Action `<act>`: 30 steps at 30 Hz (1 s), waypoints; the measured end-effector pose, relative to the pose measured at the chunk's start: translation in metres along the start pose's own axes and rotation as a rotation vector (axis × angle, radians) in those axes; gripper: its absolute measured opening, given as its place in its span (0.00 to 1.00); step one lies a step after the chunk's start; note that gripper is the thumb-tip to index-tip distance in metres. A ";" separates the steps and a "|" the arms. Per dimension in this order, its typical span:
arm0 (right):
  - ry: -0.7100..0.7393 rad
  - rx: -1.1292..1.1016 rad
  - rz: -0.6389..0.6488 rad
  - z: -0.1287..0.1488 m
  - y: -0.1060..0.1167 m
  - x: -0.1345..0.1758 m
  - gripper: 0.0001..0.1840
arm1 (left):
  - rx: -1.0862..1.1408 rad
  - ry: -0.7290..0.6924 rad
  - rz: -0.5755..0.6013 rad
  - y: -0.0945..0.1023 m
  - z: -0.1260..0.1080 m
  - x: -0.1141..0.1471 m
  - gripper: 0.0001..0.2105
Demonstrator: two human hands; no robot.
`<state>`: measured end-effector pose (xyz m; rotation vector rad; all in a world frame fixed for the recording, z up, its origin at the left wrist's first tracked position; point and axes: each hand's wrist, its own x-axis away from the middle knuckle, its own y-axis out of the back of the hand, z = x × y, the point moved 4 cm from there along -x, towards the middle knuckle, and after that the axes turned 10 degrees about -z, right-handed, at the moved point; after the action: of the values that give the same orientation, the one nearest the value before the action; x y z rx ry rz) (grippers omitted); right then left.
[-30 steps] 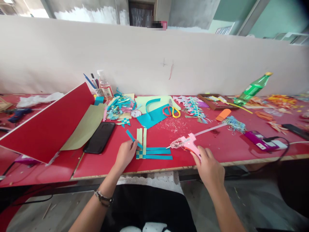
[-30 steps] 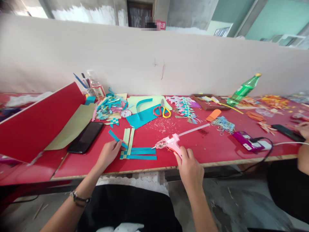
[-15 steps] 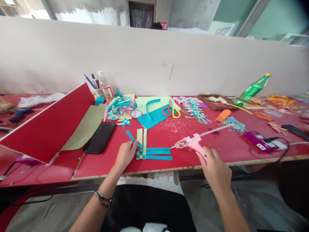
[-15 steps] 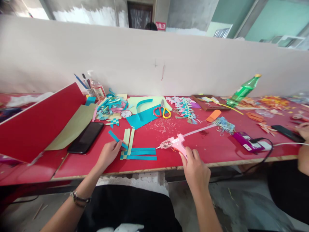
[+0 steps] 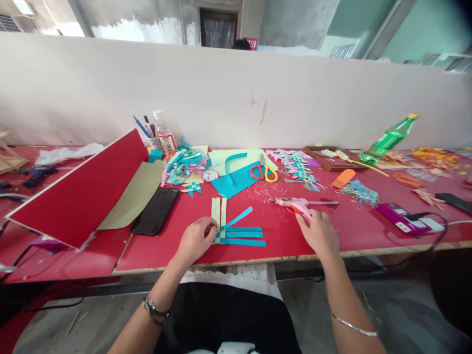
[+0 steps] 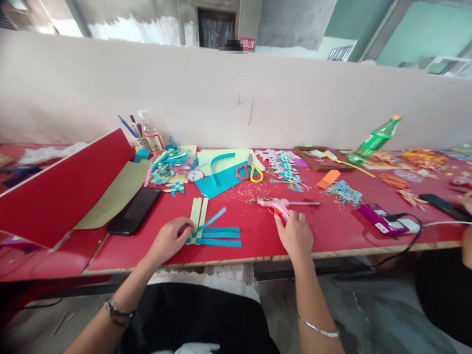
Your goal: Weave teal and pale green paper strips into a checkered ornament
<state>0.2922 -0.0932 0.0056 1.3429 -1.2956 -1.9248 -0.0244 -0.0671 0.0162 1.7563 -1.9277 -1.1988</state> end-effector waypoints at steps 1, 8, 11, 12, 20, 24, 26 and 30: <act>0.003 0.008 -0.061 0.003 0.002 0.000 0.21 | -0.008 -0.024 0.000 -0.001 0.001 0.001 0.09; 0.267 -0.303 -0.301 0.079 0.043 0.041 0.15 | -0.062 -0.106 0.013 -0.009 0.010 0.009 0.11; 0.520 -0.429 -0.079 0.129 0.048 0.070 0.16 | -0.117 -0.139 0.011 -0.011 0.010 0.010 0.11; 0.560 -0.449 -0.026 0.140 0.049 0.078 0.16 | -0.134 -0.152 0.010 -0.011 0.011 0.011 0.11; 0.586 -0.426 0.043 0.154 0.039 0.094 0.17 | -0.181 -0.186 0.007 -0.014 0.012 0.013 0.09; 0.567 -0.404 0.026 0.147 0.037 0.093 0.18 | -0.175 -0.190 0.004 -0.014 0.011 0.013 0.09; 0.557 -0.402 0.013 0.144 0.036 0.093 0.18 | -0.176 -0.193 0.005 -0.013 0.010 0.013 0.09; 0.548 -0.393 -0.009 0.138 0.036 0.092 0.18 | -0.176 -0.187 0.004 -0.013 0.010 0.013 0.09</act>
<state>0.1248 -0.1215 0.0054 1.5109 -0.6120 -1.5456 -0.0246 -0.0740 -0.0035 1.6001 -1.8556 -1.5296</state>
